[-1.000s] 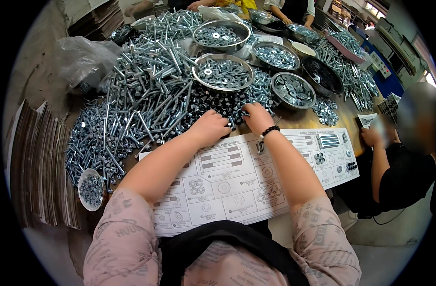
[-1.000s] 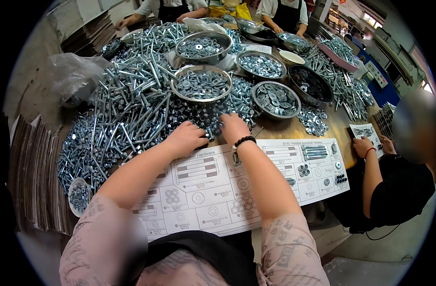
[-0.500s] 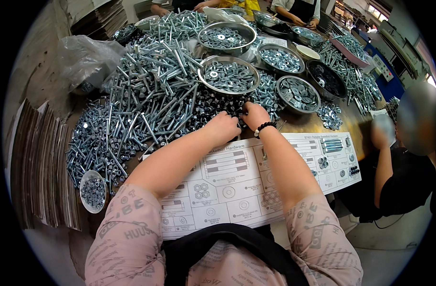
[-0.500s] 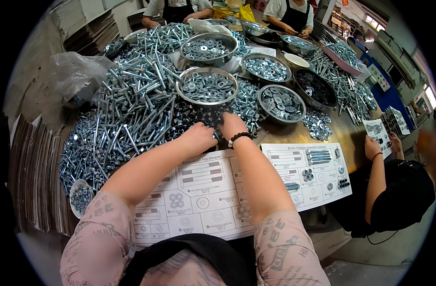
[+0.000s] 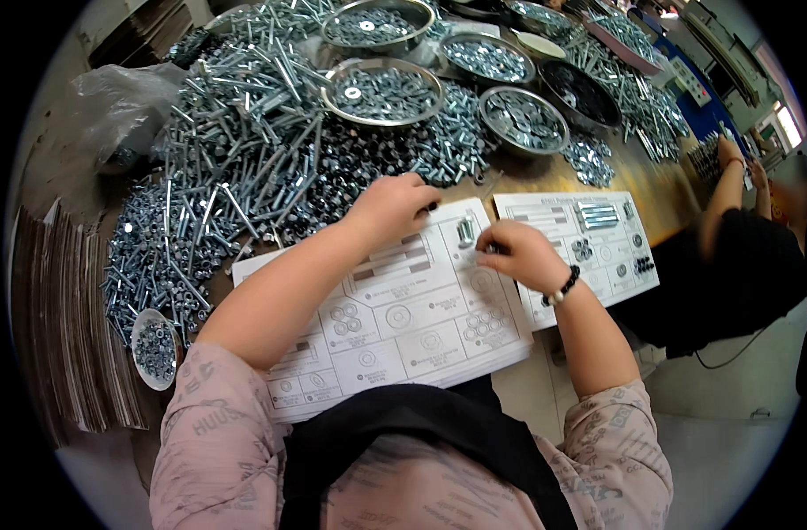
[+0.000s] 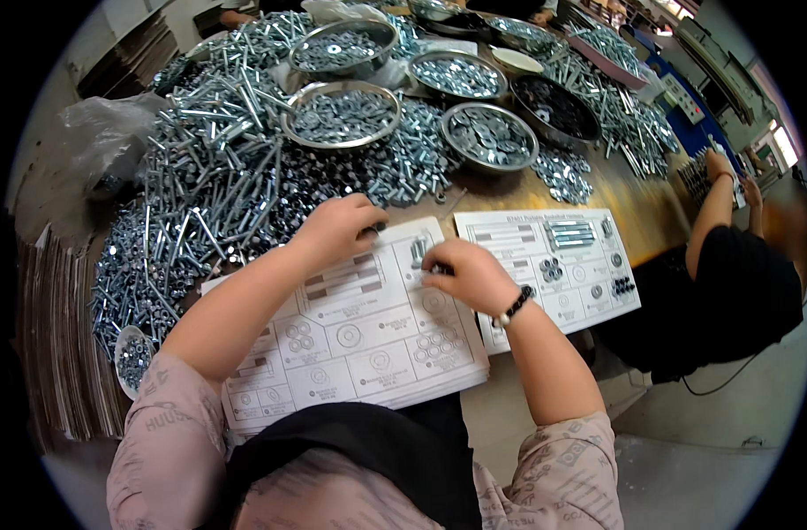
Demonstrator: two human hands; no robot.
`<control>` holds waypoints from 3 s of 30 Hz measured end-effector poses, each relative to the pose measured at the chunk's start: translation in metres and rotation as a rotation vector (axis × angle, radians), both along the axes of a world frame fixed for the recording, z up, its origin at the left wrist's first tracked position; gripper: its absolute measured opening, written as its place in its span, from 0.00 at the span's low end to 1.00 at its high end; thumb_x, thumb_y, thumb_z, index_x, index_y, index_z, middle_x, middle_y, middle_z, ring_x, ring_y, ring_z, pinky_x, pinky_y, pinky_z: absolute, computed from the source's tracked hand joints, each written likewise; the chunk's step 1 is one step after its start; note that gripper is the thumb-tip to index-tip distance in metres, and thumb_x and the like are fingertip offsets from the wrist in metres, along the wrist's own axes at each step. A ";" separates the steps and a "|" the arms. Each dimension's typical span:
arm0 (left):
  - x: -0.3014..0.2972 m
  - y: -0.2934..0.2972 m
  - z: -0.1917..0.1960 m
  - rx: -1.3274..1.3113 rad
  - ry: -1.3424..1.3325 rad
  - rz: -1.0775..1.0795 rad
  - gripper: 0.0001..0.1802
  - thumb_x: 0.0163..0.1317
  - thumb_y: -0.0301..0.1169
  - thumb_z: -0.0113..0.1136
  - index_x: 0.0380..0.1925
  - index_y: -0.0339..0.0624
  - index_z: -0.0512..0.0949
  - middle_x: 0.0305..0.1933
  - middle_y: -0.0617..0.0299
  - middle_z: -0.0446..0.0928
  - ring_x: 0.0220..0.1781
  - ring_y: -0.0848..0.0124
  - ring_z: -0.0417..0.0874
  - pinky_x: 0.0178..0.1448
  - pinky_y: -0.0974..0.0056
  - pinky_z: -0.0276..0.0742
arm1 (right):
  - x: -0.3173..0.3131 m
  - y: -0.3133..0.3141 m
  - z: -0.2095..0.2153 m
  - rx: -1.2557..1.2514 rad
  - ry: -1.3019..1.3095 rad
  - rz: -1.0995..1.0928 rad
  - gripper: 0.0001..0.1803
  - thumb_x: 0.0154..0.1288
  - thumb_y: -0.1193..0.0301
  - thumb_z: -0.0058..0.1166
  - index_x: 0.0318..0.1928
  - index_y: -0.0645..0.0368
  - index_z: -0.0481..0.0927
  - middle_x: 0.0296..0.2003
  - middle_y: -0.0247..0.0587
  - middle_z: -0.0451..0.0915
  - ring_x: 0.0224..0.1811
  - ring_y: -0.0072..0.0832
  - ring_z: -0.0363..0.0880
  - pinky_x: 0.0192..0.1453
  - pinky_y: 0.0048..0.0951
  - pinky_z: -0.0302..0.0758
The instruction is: The person sorts metal fasteners from a large pile on a workbench and places them onto a printed hardware layout sheet. They pick up bolts, nuts, and washers by hand and arrange them into designated spots on the sheet, repeating the process throughout the clip.
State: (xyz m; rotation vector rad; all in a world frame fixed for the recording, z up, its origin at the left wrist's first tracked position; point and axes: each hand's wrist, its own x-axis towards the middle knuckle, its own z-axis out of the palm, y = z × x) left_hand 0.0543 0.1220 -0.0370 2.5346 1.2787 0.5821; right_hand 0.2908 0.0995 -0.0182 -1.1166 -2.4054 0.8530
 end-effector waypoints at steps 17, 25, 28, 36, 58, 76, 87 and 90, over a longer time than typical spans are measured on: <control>0.039 -0.108 -0.024 -0.187 -0.092 -0.035 0.14 0.48 0.32 0.59 0.38 0.47 0.79 0.37 0.60 0.74 0.40 0.61 0.74 0.46 0.59 0.68 | 0.038 -0.082 -0.019 0.056 -0.172 -0.134 0.14 0.47 0.71 0.61 0.38 0.55 0.77 0.36 0.39 0.73 0.37 0.37 0.75 0.39 0.32 0.73; 0.059 -0.120 -0.020 -0.220 -0.119 0.012 0.12 0.49 0.32 0.59 0.36 0.43 0.78 0.35 0.56 0.74 0.40 0.59 0.75 0.46 0.59 0.70 | 0.022 -0.079 -0.023 0.084 -0.183 -0.011 0.16 0.46 0.73 0.61 0.40 0.52 0.77 0.35 0.39 0.73 0.36 0.38 0.74 0.40 0.32 0.73; 0.064 -0.125 -0.020 -0.292 -0.195 0.030 0.11 0.52 0.30 0.55 0.37 0.42 0.78 0.36 0.55 0.74 0.40 0.57 0.76 0.46 0.57 0.71 | 0.034 -0.075 -0.018 0.045 -0.158 0.035 0.14 0.46 0.74 0.60 0.38 0.53 0.78 0.34 0.39 0.73 0.36 0.38 0.74 0.39 0.32 0.72; 0.069 -0.126 -0.025 -0.409 -0.273 0.000 0.14 0.54 0.23 0.49 0.40 0.40 0.77 0.38 0.51 0.75 0.44 0.55 0.75 0.49 0.58 0.71 | 0.037 -0.077 -0.015 0.053 -0.129 0.076 0.14 0.45 0.76 0.60 0.36 0.55 0.78 0.33 0.39 0.74 0.36 0.38 0.74 0.39 0.32 0.73; -0.050 -0.001 -0.029 0.225 0.457 0.157 0.11 0.48 0.27 0.54 0.34 0.46 0.77 0.34 0.63 0.72 0.40 0.65 0.74 0.41 0.63 0.71 | -0.109 0.076 -0.040 0.318 -0.240 -0.080 0.11 0.52 0.71 0.54 0.37 0.56 0.76 0.38 0.45 0.74 0.42 0.41 0.75 0.45 0.37 0.73; -0.049 0.022 -0.027 0.185 0.620 0.015 0.04 0.48 0.30 0.56 0.26 0.49 0.77 0.32 0.63 0.73 0.37 0.69 0.76 0.45 0.63 0.66 | -0.132 0.100 -0.052 0.316 -0.413 0.092 0.10 0.55 0.73 0.46 0.39 0.56 0.73 0.37 0.46 0.75 0.40 0.42 0.76 0.42 0.39 0.74; -0.035 -0.030 -0.001 -0.187 -0.324 0.124 0.13 0.48 0.28 0.61 0.36 0.41 0.77 0.35 0.58 0.74 0.36 0.63 0.75 0.42 0.64 0.72 | -0.064 0.052 -0.003 0.009 -0.034 0.064 0.13 0.50 0.68 0.56 0.38 0.59 0.76 0.33 0.43 0.78 0.35 0.37 0.77 0.41 0.32 0.73; -0.006 -0.054 -0.009 -0.236 -0.325 -0.081 0.13 0.49 0.30 0.59 0.37 0.43 0.77 0.37 0.57 0.73 0.42 0.59 0.74 0.46 0.60 0.71 | -0.032 0.019 0.005 -0.082 -0.026 0.013 0.14 0.48 0.70 0.59 0.37 0.60 0.76 0.32 0.42 0.78 0.30 0.33 0.76 0.36 0.30 0.73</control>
